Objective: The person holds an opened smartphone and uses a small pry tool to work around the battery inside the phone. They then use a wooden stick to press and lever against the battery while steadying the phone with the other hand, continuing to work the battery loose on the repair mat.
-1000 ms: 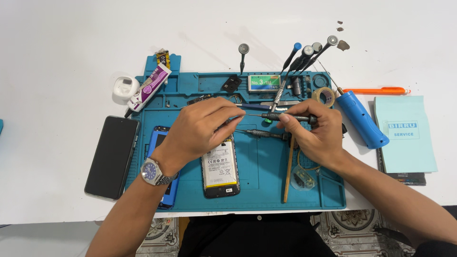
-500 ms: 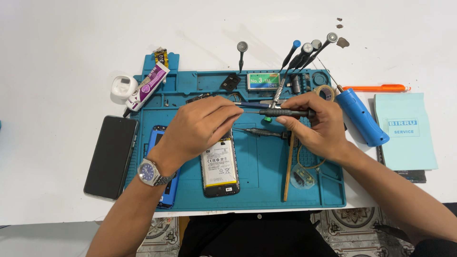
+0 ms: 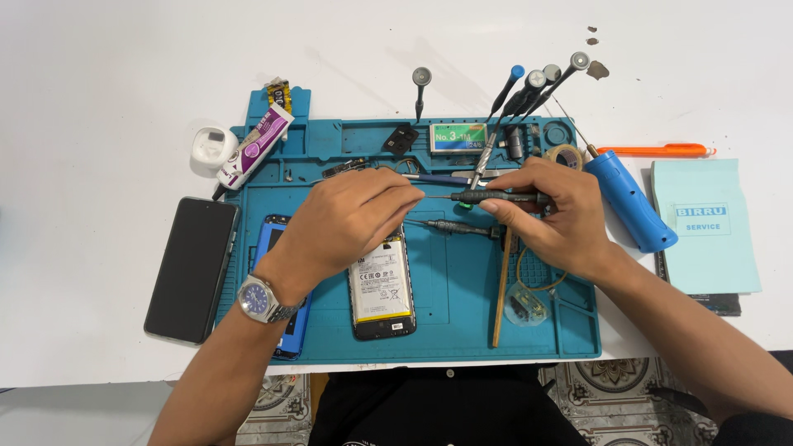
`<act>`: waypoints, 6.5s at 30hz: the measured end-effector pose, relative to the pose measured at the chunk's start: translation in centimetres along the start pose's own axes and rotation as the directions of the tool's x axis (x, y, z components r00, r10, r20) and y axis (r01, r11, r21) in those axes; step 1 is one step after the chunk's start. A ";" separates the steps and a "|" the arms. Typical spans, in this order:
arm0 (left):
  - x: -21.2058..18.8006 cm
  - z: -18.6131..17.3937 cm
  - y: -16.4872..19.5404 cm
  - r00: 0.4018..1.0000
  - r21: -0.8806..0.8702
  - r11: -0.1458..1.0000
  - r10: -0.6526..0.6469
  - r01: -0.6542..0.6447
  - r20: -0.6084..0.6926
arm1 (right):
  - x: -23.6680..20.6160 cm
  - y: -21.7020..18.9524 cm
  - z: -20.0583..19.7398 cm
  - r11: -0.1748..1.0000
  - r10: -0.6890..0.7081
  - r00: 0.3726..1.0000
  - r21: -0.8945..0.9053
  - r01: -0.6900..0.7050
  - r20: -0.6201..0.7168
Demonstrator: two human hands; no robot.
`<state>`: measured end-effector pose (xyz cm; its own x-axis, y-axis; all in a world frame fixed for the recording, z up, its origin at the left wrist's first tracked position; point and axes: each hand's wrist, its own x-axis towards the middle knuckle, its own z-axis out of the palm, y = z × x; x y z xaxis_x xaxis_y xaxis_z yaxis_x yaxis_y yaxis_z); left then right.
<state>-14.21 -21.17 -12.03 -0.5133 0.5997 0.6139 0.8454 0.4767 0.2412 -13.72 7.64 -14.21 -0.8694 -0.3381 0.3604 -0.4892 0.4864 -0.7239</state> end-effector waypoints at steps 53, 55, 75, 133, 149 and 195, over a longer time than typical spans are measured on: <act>-0.2 0.4 -0.1 0.995 -0.125 0.989 -0.069 0.078 0.075 | 0.8 -0.1 0.0 0.982 0.114 0.980 0.131 -0.135 0.162; -0.2 0.5 0.0 0.995 -0.127 0.989 -0.066 0.075 0.079 | 0.6 0.1 -0.1 0.975 0.141 0.974 0.148 -0.168 0.177; -0.2 0.2 0.1 0.992 -0.155 0.982 -0.092 0.104 0.084 | 0.4 1.0 0.2 0.930 0.219 0.956 0.255 -0.265 0.197; 0.0 0.6 -0.2 0.980 -0.251 0.949 -0.175 0.193 0.090 | 0.8 -0.2 -0.2 0.957 0.201 0.958 0.169 -0.237 0.204; -0.1 0.8 -0.4 0.984 -0.216 0.961 -0.159 0.172 0.076 | 0.8 -0.2 -0.1 0.967 0.171 0.968 0.157 -0.201 0.185; 0.3 0.4 -0.3 0.984 -0.222 0.959 -0.166 0.178 0.069 | 0.7 -0.3 0.0 0.968 0.160 0.969 0.160 -0.191 0.191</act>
<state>-14.66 -20.82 -12.23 -0.6556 0.5550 0.5120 0.7522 0.4207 0.5071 -14.19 7.26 -13.77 -0.9069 -0.4036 0.1213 -0.2966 0.4068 -0.8640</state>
